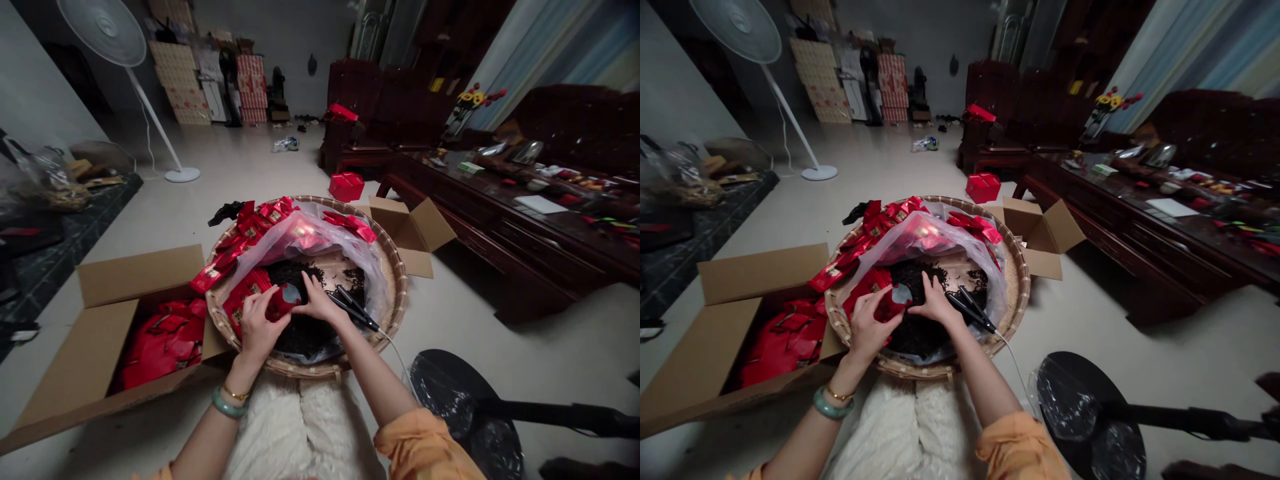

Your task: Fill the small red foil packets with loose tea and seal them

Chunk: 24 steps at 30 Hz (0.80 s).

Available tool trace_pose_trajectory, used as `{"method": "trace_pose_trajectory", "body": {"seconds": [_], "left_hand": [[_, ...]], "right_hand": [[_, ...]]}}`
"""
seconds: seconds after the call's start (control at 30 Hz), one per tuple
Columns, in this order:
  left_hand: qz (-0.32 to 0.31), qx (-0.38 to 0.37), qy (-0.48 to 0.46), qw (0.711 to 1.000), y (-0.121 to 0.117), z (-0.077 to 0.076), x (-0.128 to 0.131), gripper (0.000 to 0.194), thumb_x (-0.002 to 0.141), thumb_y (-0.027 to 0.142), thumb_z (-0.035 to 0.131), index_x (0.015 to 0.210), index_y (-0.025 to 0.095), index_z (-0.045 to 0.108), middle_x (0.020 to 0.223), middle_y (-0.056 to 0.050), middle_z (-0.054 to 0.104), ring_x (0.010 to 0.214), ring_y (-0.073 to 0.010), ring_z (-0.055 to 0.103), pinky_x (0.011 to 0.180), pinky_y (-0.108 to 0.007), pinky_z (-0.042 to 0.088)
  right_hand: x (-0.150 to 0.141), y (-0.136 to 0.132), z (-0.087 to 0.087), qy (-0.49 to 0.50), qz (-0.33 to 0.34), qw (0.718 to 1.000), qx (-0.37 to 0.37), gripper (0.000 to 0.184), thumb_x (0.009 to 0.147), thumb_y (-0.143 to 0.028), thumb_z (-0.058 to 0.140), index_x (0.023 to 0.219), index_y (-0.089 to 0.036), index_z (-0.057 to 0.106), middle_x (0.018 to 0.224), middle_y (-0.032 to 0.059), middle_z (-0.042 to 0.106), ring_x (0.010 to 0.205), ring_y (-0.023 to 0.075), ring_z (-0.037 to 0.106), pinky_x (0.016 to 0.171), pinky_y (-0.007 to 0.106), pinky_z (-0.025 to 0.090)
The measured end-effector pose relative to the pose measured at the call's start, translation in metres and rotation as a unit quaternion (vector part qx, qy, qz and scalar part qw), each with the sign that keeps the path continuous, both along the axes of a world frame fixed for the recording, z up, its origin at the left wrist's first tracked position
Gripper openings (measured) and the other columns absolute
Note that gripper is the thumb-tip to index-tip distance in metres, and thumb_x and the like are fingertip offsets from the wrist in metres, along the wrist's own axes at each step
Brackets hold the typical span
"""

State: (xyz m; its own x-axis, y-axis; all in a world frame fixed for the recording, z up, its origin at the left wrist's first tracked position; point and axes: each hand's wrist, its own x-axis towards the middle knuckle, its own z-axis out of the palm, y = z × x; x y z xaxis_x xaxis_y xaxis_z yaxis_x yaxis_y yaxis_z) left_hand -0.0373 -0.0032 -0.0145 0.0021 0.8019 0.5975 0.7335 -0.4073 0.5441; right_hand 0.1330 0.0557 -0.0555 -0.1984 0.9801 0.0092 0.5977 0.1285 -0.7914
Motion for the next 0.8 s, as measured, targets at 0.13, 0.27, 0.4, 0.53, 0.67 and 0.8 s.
{"method": "trace_pose_trajectory", "body": {"seconds": [0.13, 0.27, 0.4, 0.53, 0.67, 0.8], "left_hand": [[0.023, 0.0, -0.013, 1.0, 0.001, -0.001, -0.005, 0.047, 0.069, 0.029, 0.069, 0.114, 0.019, 0.058, 0.098, -0.008, 0.063, 0.091, -0.0219, 0.055, 0.083, -0.035, 0.049], [0.02, -0.007, -0.022, 1.0, 0.004, -0.003, -0.008, 0.046, 0.07, 0.032, 0.068, 0.113, 0.018, 0.058, 0.096, -0.008, 0.063, 0.089, -0.0215, 0.056, 0.081, -0.035, 0.049], [0.014, -0.025, -0.037, 0.999, 0.006, -0.006, -0.008, 0.048, 0.07, 0.033, 0.068, 0.114, 0.017, 0.058, 0.095, -0.008, 0.062, 0.086, -0.0205, 0.057, 0.073, -0.031, 0.051], [0.009, -0.039, -0.049, 0.998, 0.006, -0.009, -0.005, 0.048, 0.07, 0.034, 0.068, 0.115, 0.018, 0.058, 0.096, -0.008, 0.062, 0.085, -0.0193, 0.058, 0.065, -0.026, 0.052], [0.016, -0.039, -0.05, 0.998, 0.006, -0.01, -0.003, 0.048, 0.069, 0.034, 0.068, 0.113, 0.018, 0.059, 0.092, -0.006, 0.062, 0.078, -0.0174, 0.059, 0.063, -0.026, 0.052], [0.017, -0.029, -0.052, 0.998, 0.007, -0.01, 0.0, 0.048, 0.067, 0.032, 0.07, 0.112, 0.019, 0.06, 0.089, -0.005, 0.061, 0.067, -0.0139, 0.057, 0.059, -0.025, 0.051]], "right_hand": [[-0.009, -0.006, -0.011, -0.105, -0.029, 0.994, 0.034, 0.101, 0.047, -0.025, 0.083, 0.135, -0.026, 0.034, 0.137, 0.0206, 0.03, 0.124, 0.0365, 0.035, 0.094, 0.054, 0.035], [-0.004, -0.018, -0.018, -0.078, -0.058, 0.99, 0.099, 0.076, 0.058, -0.015, 0.071, 0.127, -0.024, 0.041, 0.116, 0.0101, 0.042, 0.11, 0.0254, 0.047, 0.091, 0.042, 0.041], [0.001, -0.021, -0.021, -0.001, -0.092, 0.988, 0.12, 0.049, 0.06, -0.011, 0.061, 0.107, -0.022, 0.052, 0.103, 0.0049, 0.046, 0.097, 0.0199, 0.051, 0.087, 0.037, 0.043], [0.004, -0.015, -0.015, 0.124, -0.157, 0.973, 0.115, 0.033, 0.061, -0.015, 0.061, 0.093, -0.018, 0.056, 0.095, 0.0045, 0.055, 0.094, 0.0204, 0.052, 0.089, 0.038, 0.041], [0.005, -0.012, -0.006, 0.441, -0.219, 0.87, -0.04, 0.036, 0.061, -0.019, 0.064, 0.095, -0.021, 0.056, 0.093, 0.0006, 0.062, 0.087, 0.0167, 0.057, 0.082, 0.032, 0.046], [0.007, -0.017, 0.003, 0.647, -0.207, 0.702, -0.216, 0.013, 0.067, -0.023, 0.059, 0.079, -0.019, 0.056, 0.072, -0.0011, 0.064, 0.065, 0.014, 0.061, 0.062, 0.026, 0.049]]}}
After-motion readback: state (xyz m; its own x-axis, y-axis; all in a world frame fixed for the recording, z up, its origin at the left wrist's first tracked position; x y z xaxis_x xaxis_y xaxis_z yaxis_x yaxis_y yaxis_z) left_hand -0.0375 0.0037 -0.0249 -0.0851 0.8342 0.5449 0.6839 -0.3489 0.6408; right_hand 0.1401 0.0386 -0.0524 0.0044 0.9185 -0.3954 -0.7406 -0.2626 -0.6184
